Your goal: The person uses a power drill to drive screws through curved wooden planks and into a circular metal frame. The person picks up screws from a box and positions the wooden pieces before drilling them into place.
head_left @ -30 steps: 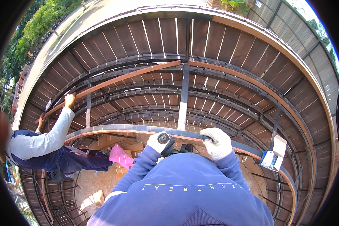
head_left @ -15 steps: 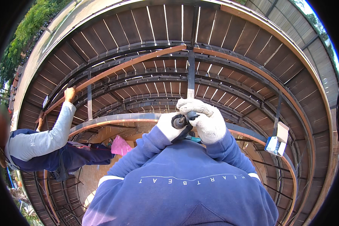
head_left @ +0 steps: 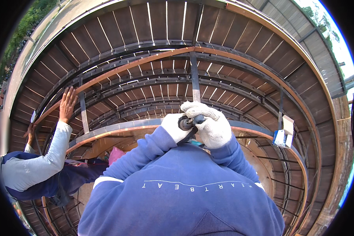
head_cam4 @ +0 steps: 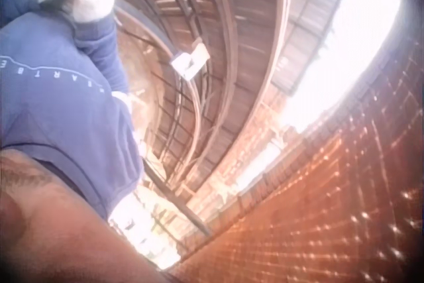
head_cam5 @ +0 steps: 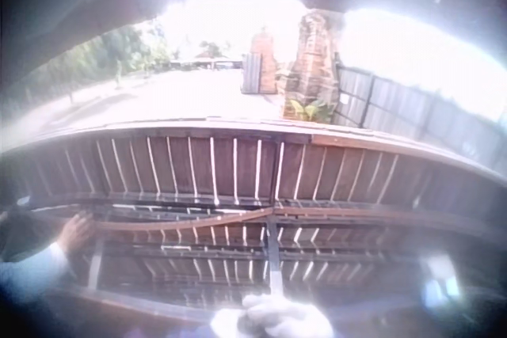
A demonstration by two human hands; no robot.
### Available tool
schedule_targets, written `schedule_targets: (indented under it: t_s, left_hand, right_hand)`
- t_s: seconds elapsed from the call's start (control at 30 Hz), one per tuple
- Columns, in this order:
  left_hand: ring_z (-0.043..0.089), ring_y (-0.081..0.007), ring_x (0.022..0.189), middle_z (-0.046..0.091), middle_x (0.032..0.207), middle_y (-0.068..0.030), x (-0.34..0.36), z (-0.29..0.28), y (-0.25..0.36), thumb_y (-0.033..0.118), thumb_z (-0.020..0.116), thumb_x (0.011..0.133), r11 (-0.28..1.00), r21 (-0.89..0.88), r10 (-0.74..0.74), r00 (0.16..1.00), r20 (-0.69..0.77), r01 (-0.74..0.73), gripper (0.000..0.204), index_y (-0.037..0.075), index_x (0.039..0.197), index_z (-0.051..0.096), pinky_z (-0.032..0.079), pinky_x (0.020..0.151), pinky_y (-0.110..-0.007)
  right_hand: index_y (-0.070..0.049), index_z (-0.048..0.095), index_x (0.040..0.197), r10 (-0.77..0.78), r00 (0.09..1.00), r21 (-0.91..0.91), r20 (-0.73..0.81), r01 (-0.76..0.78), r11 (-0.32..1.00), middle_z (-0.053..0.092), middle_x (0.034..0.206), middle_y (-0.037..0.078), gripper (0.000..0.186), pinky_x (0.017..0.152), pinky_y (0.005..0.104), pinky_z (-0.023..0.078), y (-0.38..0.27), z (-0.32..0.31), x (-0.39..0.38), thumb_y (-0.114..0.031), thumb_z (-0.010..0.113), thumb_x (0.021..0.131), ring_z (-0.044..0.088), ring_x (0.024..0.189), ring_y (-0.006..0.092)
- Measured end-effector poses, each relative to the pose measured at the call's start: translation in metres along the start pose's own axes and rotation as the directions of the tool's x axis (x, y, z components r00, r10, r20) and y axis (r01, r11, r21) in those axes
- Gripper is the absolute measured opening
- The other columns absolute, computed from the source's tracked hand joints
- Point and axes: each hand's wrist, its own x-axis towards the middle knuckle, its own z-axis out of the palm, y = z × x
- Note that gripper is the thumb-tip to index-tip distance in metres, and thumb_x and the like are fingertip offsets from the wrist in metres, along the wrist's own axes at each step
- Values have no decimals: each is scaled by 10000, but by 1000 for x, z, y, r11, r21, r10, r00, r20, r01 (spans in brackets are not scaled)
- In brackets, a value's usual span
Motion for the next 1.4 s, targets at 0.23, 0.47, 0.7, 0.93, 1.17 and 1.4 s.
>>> schedule_targets:
  t_s: [0.23, 0.47, 0.7, 0.93, 1.17, 1.4]
  left_hand:
    - [761, -314, 866, 769, 923, -130, -4, -14, -17, 316, 775, 905, 999, -2, 38, 998, 54, -38, 287, 125, 1117, 750, 602, 781, -390]
    - [762, -310, 847, 765, 877, -122, -8, -24, -23, 302, 755, 924, 993, 39, 108, 994, 21, -108, 250, 118, 1093, 749, 600, 766, -390]
    - [748, -338, 832, 761, 868, -127, -13, -37, -31, 330, 743, 927, 990, 90, 104, 991, 86, -111, 242, 126, 1057, 755, 598, 762, -407]
    - [754, -306, 858, 763, 907, -126, -18, -45, -33, 316, 769, 900, 990, 112, 81, 995, 52, -86, 253, 135, 1077, 754, 602, 764, -394]
    - [706, -202, 761, 742, 847, -112, -16, -45, -64, 276, 791, 886, 993, -108, 37, 996, -82, -45, 263, 49, 998, 720, 576, 731, -356]
    - [716, -142, 810, 756, 870, -55, 4, -71, -55, 160, 776, 884, 863, -452, -264, 964, -19, 228, 158, 17, 942, 742, 587, 746, -317]
  right_hand:
    - [6, 749, 1166, -81, 995, -294, -50, 63, 954, 734, 1238, 151, 445, 1098, 393, 491, -9, 24, -1, 70, 541, 777, 666, 1193, 253]
    - [11, 739, 1165, -98, 995, -270, -29, 87, 959, 736, 1193, 139, 398, 1069, 386, 504, 4, 33, 2, 66, 545, 822, 668, 1161, 237]
    - [1, 738, 1144, -157, 986, -333, -52, 132, 934, 732, 1191, 138, 231, 1038, 404, 521, 16, 48, 6, -97, 639, 959, 683, 1135, 250]
    - [-1, 726, 1189, -130, 991, -385, -40, 105, 917, 714, 1243, 132, 276, 1041, 368, 518, 21, 53, 14, -42, 631, 932, 673, 1155, 222]
    - [3, 610, 1385, -89, 988, -342, -130, 39, 939, 651, 1370, 139, 542, 1146, 399, 456, 29, 59, 8, -3, 700, 851, 616, 1291, 247]
    - [-26, 588, 1431, -49, 998, -866, -39, -9, 501, 643, 1335, 199, 776, 1109, 464, 475, 39, 35, -38, -202, 870, 729, 611, 1265, 377]
